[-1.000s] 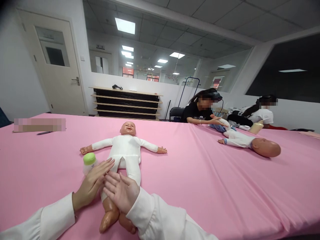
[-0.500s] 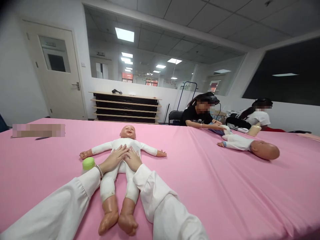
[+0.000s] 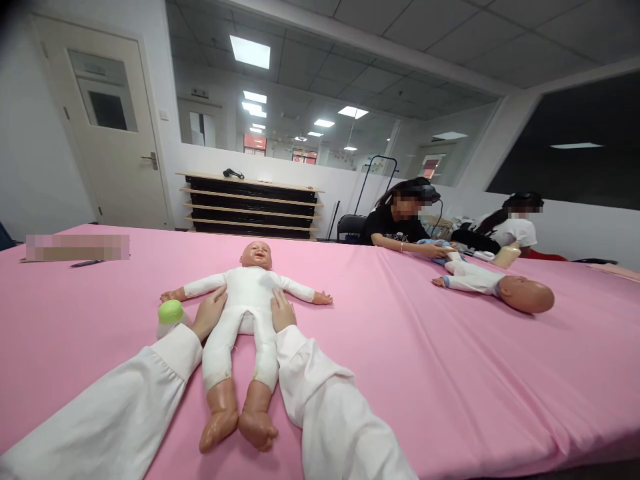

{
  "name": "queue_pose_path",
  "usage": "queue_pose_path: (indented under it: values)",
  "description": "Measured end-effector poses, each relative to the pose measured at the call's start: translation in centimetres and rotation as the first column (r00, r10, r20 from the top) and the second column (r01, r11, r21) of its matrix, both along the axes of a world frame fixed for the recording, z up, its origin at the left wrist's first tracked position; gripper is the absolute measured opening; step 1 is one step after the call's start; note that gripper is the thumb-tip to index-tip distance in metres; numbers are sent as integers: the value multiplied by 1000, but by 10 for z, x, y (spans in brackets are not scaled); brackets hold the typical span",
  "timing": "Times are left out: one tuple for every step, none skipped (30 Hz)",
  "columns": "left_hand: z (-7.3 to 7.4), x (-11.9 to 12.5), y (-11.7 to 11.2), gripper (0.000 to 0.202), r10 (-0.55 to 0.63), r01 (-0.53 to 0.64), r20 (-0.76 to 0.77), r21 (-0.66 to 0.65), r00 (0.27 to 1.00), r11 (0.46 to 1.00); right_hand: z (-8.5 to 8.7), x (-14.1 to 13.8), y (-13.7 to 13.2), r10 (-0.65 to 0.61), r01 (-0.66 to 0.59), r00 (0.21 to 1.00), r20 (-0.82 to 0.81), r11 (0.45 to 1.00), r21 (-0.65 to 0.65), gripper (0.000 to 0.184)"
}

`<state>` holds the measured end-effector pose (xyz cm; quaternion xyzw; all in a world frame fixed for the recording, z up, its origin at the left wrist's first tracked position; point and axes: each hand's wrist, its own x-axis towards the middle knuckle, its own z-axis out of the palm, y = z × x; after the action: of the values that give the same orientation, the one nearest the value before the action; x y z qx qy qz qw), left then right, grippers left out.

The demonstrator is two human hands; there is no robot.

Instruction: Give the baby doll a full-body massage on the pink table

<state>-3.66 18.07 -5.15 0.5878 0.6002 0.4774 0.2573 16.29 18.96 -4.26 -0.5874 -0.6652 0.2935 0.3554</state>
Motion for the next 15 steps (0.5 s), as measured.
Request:
queue_pose_path:
  values:
    - [0,1,-2,51,19,-19,-9,51,1000,999,-2,1,-2,-38,38,999,-6,999,0,54]
    - [1,2,-3,51,28,-23,-37,116,999,993,-4,2,-3,-59,59,998,2,998,23,55]
    - [2,4,-5,50,21,-5,-85,187,996,982,-4,2,-5,-59,57,998,19,996,74,56]
    - [3,5,-7,50,-5,42,-149,250,989,967,-5,1,-7,-25,19,999,42,989,146,56]
    - [4,7,-8,50,-52,117,-221,291,974,950,-5,0,-8,43,-59,996,73,974,220,55]
    - [5,8,-10,50,-116,207,-292,302,949,931,-5,-1,-9,132,-158,985,109,947,280,54]
    - [6,10,-12,49,-188,298,-357,284,915,911,-5,-2,-10,219,-255,965,144,915,314,53]
    - [8,11,-13,49,-257,378,-410,246,875,893,-6,-3,-10,290,-331,942,171,887,321,53]
    - [9,12,-15,48,-314,436,-447,201,838,877,-7,-4,-10,329,-373,926,185,872,317,53]
    - [11,13,-16,48,-356,474,-471,156,807,867,-8,-4,-10,342,-388,920,193,868,310,53]
    - [12,14,-17,47,-384,493,-483,118,787,862,-9,-5,-9,335,-382,921,196,872,306,53]
    - [13,14,-16,47,-399,497,-486,88,778,863,-9,-5,-8,323,-371,926,196,878,301,52]
    - [13,13,-15,48,-405,491,-480,63,778,869,-9,-5,-7,312,-360,929,197,887,289,51]
    - [13,12,-13,48,-406,478,-467,41,786,877,-9,-5,-6,299,-347,932,203,898,271,50]
    - [12,11,-11,49,-403,460,-449,22,798,888,-8,-4,-5,283,-332,935,211,910,249,49]
